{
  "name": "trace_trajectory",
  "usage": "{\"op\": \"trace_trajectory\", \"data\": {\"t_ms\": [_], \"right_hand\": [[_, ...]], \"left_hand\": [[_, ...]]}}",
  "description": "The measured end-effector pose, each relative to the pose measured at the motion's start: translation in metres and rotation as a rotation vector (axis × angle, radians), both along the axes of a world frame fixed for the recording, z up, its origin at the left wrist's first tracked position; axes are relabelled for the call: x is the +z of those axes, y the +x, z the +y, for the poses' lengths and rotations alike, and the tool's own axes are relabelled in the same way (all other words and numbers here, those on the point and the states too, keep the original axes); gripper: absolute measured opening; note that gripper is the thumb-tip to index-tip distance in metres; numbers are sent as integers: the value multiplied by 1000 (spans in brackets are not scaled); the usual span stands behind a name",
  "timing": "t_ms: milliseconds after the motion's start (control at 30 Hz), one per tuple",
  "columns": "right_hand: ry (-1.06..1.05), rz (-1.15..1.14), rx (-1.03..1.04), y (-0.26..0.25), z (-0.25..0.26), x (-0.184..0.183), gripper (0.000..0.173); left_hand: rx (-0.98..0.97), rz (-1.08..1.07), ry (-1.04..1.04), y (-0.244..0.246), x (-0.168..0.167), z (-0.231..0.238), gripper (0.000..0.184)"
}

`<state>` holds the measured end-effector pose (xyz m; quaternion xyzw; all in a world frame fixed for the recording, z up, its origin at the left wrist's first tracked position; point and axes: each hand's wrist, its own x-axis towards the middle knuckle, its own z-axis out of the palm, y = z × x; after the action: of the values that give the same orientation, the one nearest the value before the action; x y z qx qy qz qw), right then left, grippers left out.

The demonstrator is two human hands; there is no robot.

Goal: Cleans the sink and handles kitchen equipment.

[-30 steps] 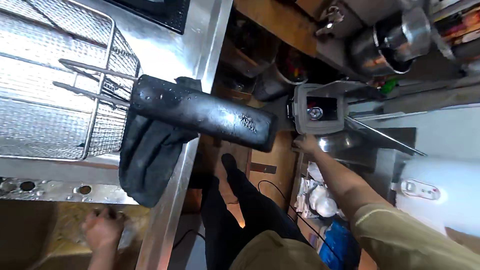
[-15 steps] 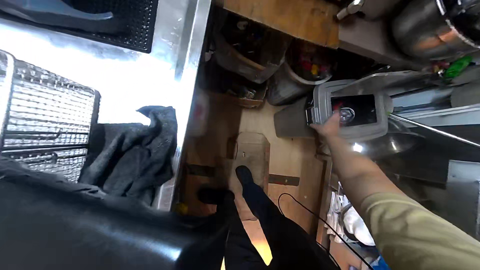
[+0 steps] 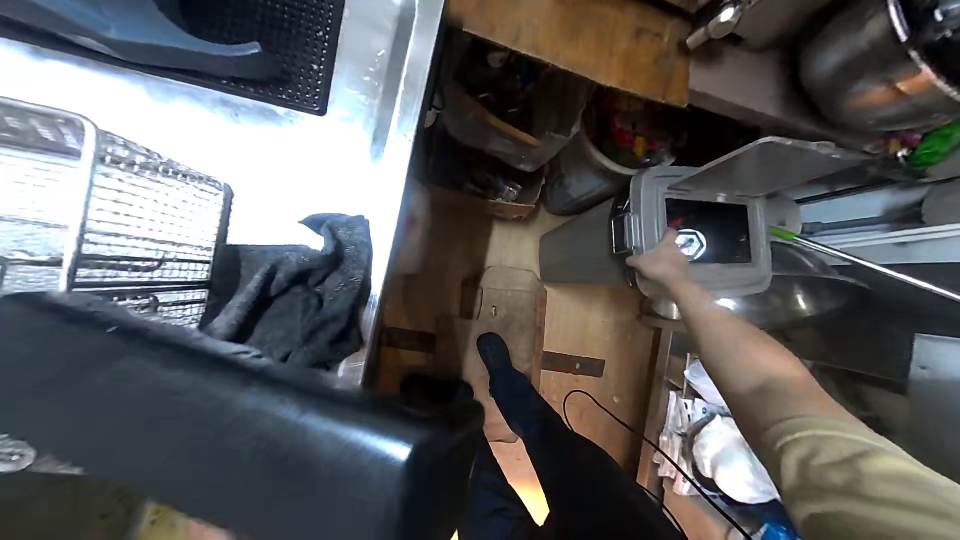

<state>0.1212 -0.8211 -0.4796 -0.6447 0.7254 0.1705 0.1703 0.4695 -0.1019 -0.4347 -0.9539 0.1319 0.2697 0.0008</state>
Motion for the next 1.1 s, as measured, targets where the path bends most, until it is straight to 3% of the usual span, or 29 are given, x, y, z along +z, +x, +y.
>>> {"op": "trace_trajectory", "data": {"t_ms": [67, 333, 600, 733, 800, 900, 933, 1000, 1033, 1100], "right_hand": [[-5, -45, -21, 13, 7, 6, 113], [41, -188, -67, 108, 79, 44, 114], [163, -318, 51, 197, 196, 46, 111], [377, -285, 48, 247, 245, 106, 96], [394, -227, 153, 250, 270, 76, 92], [135, -247, 417, 232, 316, -35, 87], [153, -236, 457, 231, 325, -43, 81], [245, -212, 454, 235, 339, -22, 58], [278, -198, 447, 238, 345, -5, 56], [322, -197, 442, 244, 357, 21, 70]], "left_hand": [[130, 88, 32, 5, -4, -3, 44], [113, 56, 22, 9, -13, -2, 40], [122, 79, 30, 11, -18, 3, 38], [118, 64, 33, 13, -26, 10, 36], [115, 60, 32, 13, -29, 13, 37], [133, 72, 46, 13, -30, 13, 37], [138, 81, 53, 13, -29, 12, 37], [140, 85, 58, 14, -28, 12, 36], [138, 86, 56, 14, -29, 12, 37], [137, 78, 44, 14, -29, 11, 38]]}}
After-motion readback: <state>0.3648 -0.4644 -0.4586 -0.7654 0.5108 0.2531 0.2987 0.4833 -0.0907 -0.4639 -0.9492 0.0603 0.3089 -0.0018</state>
